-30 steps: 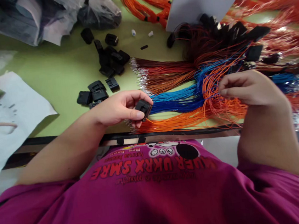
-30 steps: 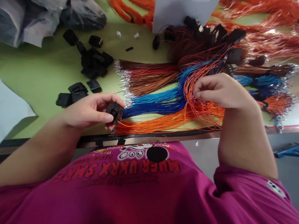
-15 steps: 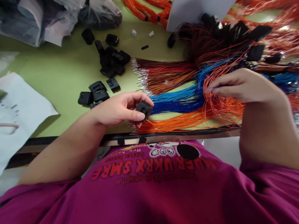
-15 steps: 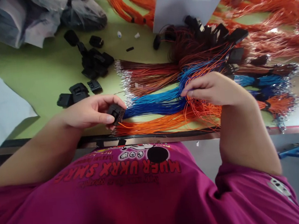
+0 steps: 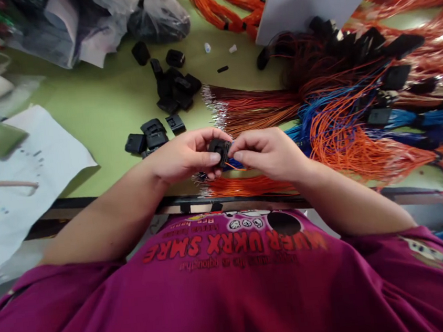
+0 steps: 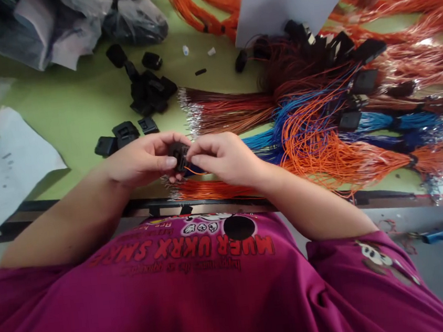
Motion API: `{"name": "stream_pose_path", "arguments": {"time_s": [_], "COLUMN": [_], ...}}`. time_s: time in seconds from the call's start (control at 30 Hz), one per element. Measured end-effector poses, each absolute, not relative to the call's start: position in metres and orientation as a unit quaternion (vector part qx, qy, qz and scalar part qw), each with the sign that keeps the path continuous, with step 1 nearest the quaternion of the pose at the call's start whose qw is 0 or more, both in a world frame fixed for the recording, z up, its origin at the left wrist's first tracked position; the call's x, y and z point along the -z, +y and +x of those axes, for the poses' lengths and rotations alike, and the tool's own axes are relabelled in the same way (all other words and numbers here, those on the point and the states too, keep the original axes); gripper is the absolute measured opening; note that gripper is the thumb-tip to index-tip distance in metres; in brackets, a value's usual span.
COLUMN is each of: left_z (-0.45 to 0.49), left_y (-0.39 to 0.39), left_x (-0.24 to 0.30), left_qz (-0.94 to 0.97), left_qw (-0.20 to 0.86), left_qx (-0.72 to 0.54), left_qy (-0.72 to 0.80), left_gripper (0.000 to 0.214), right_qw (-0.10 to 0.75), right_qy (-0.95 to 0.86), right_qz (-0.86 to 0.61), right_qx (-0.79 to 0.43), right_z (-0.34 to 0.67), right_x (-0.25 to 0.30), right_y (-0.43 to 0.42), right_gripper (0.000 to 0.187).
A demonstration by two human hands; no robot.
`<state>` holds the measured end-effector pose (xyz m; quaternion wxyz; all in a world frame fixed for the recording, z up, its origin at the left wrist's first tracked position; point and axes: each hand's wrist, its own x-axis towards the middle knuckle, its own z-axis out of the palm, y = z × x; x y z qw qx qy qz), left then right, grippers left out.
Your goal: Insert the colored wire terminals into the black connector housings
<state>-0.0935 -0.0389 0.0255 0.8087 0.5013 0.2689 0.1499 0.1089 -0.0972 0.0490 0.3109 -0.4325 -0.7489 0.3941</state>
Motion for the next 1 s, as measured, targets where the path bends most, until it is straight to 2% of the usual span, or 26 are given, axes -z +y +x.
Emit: {"name": "stream_pose_path", "arguments": {"time_s": [0.2, 0.33, 0.57, 0.77, 0.87, 1.0], "left_z": [-0.091, -0.09, -0.089, -0.082, -0.079, -0.08], "left_y": [-0.042, -0.042, -0.042, -0.048, -0.05, -0.049], "left_x": [-0.023, -0.02, -0.018, -0.02, -0.021, -0.018], "left_qz": [0.469, 0.466, 0.517, 0.636, 0.645, 0.605], "left_qw": [0.823, 0.82, 0.784, 0.666, 0.645, 0.66], "left_qx": [-0.163, -0.175, -0.191, -0.212, -0.216, -0.244], "left_qy": [0.276, 0.284, 0.288, 0.328, 0.347, 0.372], "left_gripper": [0.047, 0.047, 0.043, 0.044, 0.043, 0.046], "right_qw": [0.292, 0.249, 0.145, 0.071, 0.091, 0.179], "right_qy": [-0.797, -0.801, -0.808, -0.801, -0.798, -0.767], "right_qz": [-0.459, -0.505, -0.54, -0.557, -0.553, -0.562], "right_qx": [-0.263, -0.204, -0.185, -0.206, -0.221, -0.254], "right_z": [0.115, 0.108, 0.104, 0.101, 0.101, 0.107], "right_x": [-0.039, -0.04, -0.041, -0.04, -0.038, -0.038], "right_y": [-0.112, -0.116, -0.116, -0.109, -0.106, -0.105], "right_gripper": [0.018, 0.022, 0.029, 0.029, 0.028, 0.023]}}
